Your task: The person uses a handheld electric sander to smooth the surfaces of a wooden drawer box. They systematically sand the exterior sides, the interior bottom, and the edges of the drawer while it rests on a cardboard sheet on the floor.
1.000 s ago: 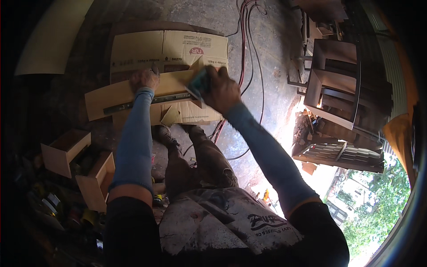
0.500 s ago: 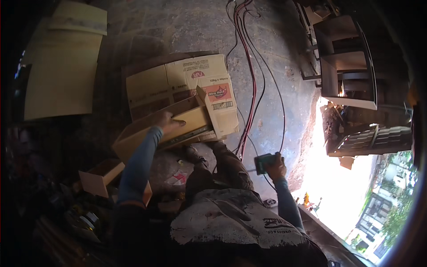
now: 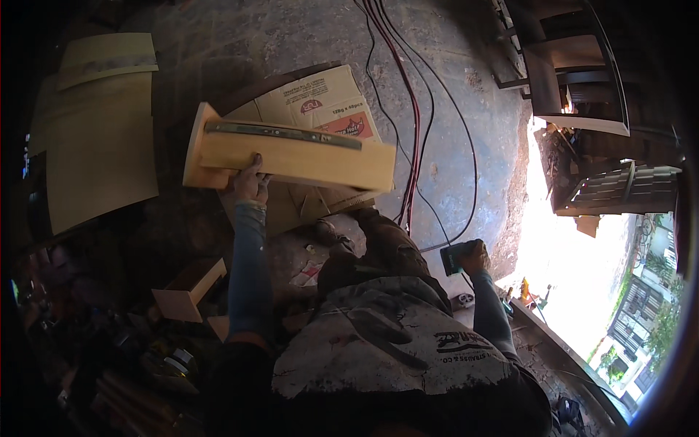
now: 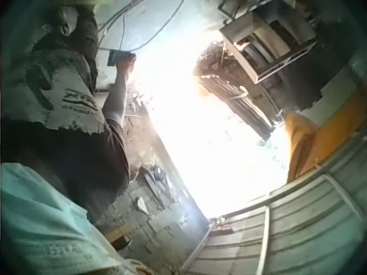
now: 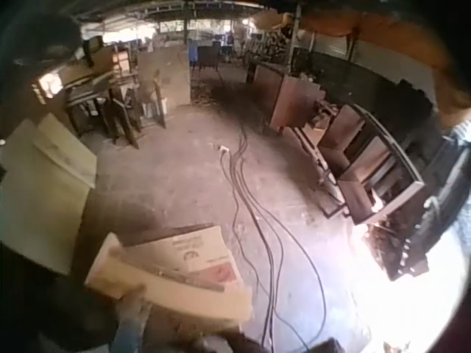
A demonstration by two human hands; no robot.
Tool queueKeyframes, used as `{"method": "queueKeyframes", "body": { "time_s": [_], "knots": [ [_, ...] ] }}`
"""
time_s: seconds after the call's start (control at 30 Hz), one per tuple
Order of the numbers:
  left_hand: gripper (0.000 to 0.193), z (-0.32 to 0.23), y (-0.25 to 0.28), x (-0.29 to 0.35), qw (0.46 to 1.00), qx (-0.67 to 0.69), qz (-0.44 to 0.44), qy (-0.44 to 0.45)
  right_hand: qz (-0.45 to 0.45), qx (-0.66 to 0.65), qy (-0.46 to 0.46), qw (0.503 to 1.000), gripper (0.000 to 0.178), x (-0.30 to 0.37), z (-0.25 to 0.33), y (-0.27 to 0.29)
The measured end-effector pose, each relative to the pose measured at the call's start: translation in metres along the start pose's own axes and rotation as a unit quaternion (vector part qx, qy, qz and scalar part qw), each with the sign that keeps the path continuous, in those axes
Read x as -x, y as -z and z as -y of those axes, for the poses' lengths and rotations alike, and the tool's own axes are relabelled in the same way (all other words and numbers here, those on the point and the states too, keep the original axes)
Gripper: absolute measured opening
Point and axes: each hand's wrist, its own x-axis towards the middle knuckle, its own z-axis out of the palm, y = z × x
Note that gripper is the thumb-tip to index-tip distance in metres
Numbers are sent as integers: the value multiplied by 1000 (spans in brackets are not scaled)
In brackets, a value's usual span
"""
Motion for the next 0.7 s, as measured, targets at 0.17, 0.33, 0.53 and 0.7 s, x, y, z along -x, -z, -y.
{"method": "queueKeyframes", "body": {
  "time_s": [0.17, 0.33, 0.53, 0.7],
  "knots": [
    [46, 85, 0, -13, 969, 221, -101, -47, -15, 9, 136, 991, 54, -15, 89, 64],
    [42, 162, -3, 9, 963, 249, -82, 56, -94, -16, 327, 940, 57, -52, 204, 132],
    [35, 104, -17, 14, 725, -609, -42, -318, -111, 2, 496, 861, 45, -131, 357, 156],
    [45, 47, 42, -24, 557, -718, -250, -333, -73, 133, 568, 809, 44, -175, 458, 141]
  ]
}}
